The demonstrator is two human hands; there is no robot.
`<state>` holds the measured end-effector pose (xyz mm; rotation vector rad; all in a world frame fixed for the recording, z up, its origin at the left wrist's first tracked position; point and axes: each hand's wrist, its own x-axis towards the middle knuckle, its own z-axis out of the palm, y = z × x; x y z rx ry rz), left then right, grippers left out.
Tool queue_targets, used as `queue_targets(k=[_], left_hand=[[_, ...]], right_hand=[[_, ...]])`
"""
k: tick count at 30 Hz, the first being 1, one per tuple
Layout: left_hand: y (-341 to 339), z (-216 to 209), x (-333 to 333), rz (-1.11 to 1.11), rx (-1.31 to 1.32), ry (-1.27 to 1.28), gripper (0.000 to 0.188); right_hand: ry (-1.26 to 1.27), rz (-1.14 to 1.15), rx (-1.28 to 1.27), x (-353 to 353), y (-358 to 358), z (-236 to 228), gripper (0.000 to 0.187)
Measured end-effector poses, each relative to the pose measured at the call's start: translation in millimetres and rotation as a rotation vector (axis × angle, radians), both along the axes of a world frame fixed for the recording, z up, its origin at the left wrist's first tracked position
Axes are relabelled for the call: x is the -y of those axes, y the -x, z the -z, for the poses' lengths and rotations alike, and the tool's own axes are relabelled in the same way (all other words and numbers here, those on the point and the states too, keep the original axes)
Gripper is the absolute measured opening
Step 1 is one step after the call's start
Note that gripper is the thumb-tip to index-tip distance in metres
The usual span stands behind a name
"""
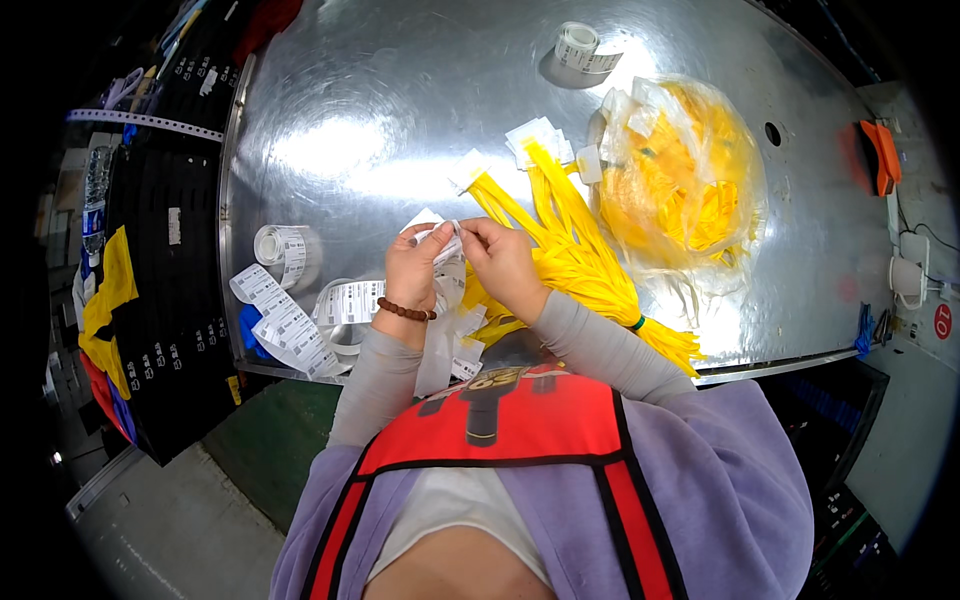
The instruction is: The person repeatedly picks up small white labels from a roll and attaches them to bundles of yellow rubber bands on a stainless steel table. The person handles the labels and bundles one at a time, placing the labeled bundles back on the table.
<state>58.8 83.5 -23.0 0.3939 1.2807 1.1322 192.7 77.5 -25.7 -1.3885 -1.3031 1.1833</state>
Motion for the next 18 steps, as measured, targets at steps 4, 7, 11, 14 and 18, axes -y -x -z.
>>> queue_targets(k=[4,7,11,14,18], left_hand=[[0.2,0.7,-0.1,-0.012,0.019,0.011,0.031],[0.3,0.5,0.3,-0.021,0.025,0.011,0.032],[0.8,0.5,-0.2,-0.022,0.040,0.018,0.032],[0.9,-1.7,1.1,-0.021,0.043,0.019,0.033],[-0.5,-9.4,1.8,-0.023,0.069,0.010,0.033]], right_hand=[[0.008,-0.003,-0.014,0.3,0.4,1.7,0.018],[0.006,-0.005,-0.022,0.3,1.3,-0.5,0.018],[0.018,-0.004,-0.007,-2.3,1.7,-4.1,0.017],[0.067,0.029,-0.058,-4.1,2.7,0.3,0.017],[0.112,0.033,-0.099,-5.5,2.5,-0.5,0.017]])
